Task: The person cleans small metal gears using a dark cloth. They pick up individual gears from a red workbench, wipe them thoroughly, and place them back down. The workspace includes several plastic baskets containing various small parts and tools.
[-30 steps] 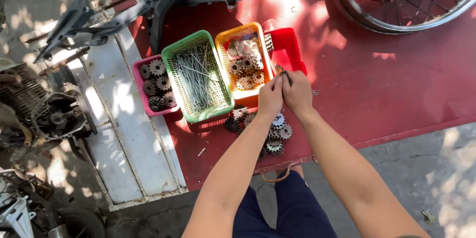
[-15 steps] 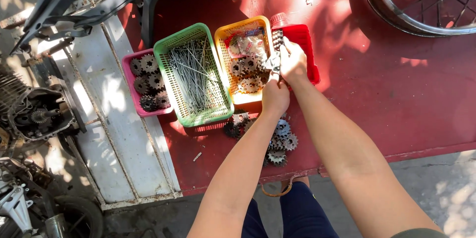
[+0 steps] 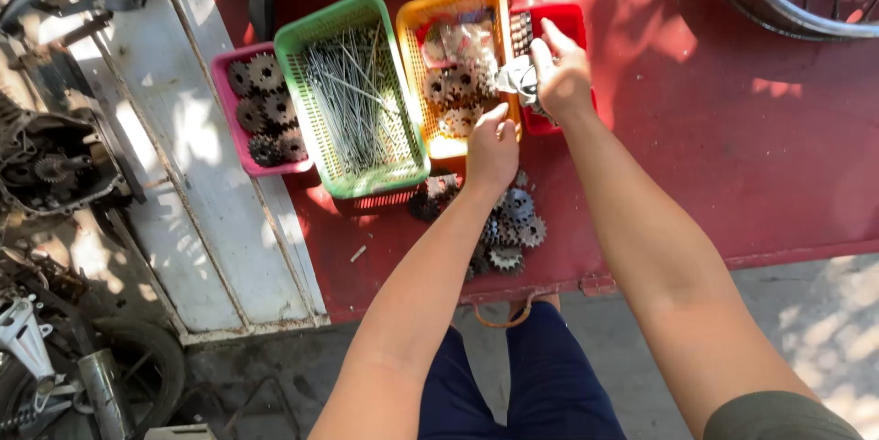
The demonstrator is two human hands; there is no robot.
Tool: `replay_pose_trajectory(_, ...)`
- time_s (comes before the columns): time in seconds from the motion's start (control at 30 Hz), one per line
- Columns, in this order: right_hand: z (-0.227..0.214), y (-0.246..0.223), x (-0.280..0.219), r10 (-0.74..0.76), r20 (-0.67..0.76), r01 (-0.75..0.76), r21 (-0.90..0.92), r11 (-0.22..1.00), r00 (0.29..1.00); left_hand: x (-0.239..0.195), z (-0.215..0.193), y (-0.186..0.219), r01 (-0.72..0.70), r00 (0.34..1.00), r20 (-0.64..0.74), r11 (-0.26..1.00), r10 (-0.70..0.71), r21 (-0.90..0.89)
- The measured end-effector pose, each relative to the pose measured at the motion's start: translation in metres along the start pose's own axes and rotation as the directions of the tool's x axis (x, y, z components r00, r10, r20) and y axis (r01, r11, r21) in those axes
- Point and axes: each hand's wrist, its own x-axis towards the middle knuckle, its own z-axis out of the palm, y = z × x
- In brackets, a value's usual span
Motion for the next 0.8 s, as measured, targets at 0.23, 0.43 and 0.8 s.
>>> replay_pose_trajectory(0.23, -0.032, -0.025, -0.154, 0.323, 0.133, -0.247, -0.402, 0.882, 0.937, -0.089, -0.041, -0.012, 0.299, 0.945, 0.127, 0.954, -0.300, 0.027)
replay_pose_trajectory(0.43, -0.017, 0.007, -0.196, 0.698, 0.217, -0.483, -0.583, 0.653, 0.682, -0.104, -0.037, -0.023, 0.360, 0.894, 0.240, 0.926, -0.378, 0.114)
replay_pose_trajectory(0.8, -0.008, 0.014, -0.167, 0.808, 0.328, -0.429, -0.716, 0.551, 0.490, -0.099, -0.035, -0.049, 0.452, 0.870, 0.224, 0.892, -0.439, -0.009)
